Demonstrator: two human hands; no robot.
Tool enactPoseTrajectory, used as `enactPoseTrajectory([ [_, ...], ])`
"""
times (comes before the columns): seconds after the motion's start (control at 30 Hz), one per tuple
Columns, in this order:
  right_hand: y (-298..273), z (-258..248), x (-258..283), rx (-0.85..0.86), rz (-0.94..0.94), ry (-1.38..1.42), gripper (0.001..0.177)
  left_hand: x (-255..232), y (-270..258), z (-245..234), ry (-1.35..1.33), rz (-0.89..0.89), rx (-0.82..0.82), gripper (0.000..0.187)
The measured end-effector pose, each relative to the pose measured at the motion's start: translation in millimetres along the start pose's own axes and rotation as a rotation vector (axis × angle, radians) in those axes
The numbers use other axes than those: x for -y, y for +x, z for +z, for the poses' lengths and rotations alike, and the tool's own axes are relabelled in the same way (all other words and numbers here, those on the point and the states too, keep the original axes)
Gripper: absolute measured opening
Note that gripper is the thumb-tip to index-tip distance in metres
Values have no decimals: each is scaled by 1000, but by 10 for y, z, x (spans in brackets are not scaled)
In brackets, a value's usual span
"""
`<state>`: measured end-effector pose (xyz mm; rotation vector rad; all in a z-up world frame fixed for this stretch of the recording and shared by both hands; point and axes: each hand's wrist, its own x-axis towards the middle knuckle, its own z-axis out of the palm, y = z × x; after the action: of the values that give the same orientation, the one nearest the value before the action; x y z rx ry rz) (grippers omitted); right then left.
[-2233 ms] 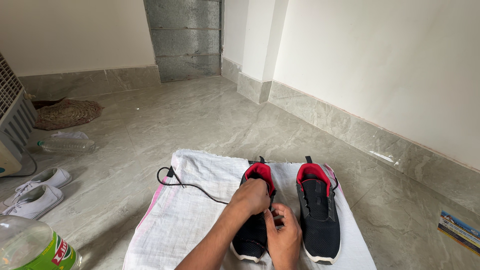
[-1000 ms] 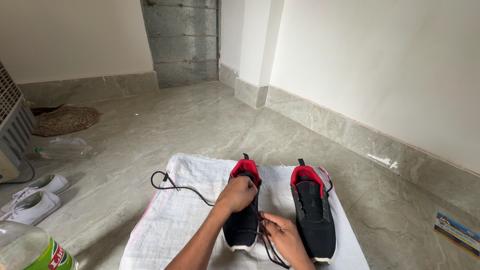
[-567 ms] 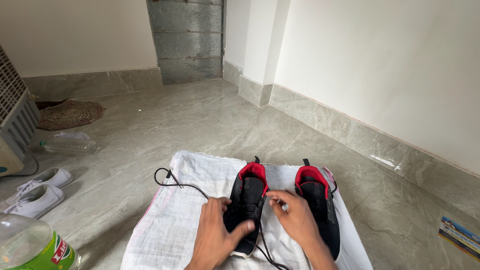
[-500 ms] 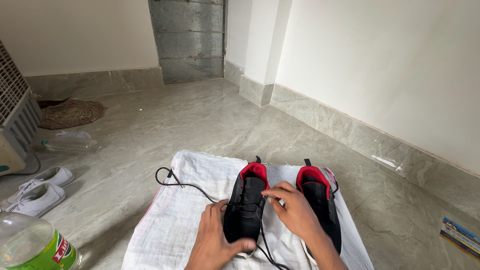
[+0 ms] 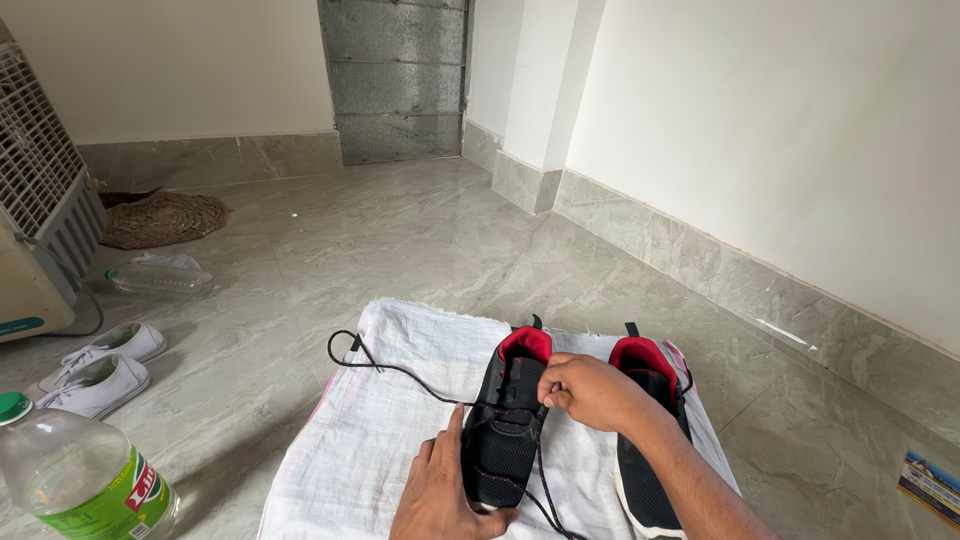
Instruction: The person threads black shoelaces through the eyelets of a pair of black and red sneakers placed on a white cloth on the floor. They pull the laces through each eyelet and adjust the tension, working on both shoes.
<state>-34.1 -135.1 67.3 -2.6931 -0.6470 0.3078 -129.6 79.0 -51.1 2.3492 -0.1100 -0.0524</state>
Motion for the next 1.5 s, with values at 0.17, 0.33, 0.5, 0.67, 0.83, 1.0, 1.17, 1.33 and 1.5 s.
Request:
enactPoseTrajectory([
  [0.17, -23, -68, -46, -21, 8, -16, 9, 31, 3, 14, 18, 76, -34, 145],
  [0.33, -51, -49, 16, -2, -130, -104, 21, 60, 46, 29, 58, 59, -7, 145],
  [0.5, 10, 2, 78, 53, -109, -292, 12, 48, -30, 23, -3, 64, -53, 141],
  [0.67, 64, -5, 11, 107, -117, -325, 14, 22, -41, 1, -15, 121, -111, 139],
  [0.83, 105, -21, -87, 135, -87, -204, 15, -16, -43, 10, -3, 85, -104, 137],
  [1.0, 150, -41, -196, 79, -85, -129, 17, 1, -21, 2, 45, 27, -22, 135],
  [1.17, 185, -169, -404, -28, -117, -148, 15, -16, -12, 3, 30, 47, -43, 138],
  [1.33, 242, -331, -755, -77, 83, -70, 16, -55, -43, -32, 59, 1, -23, 134],
  [1.5, 217, -582, -1245, -394, 185, -71, 32, -114, -124, -81, 52, 80, -107, 133],
])
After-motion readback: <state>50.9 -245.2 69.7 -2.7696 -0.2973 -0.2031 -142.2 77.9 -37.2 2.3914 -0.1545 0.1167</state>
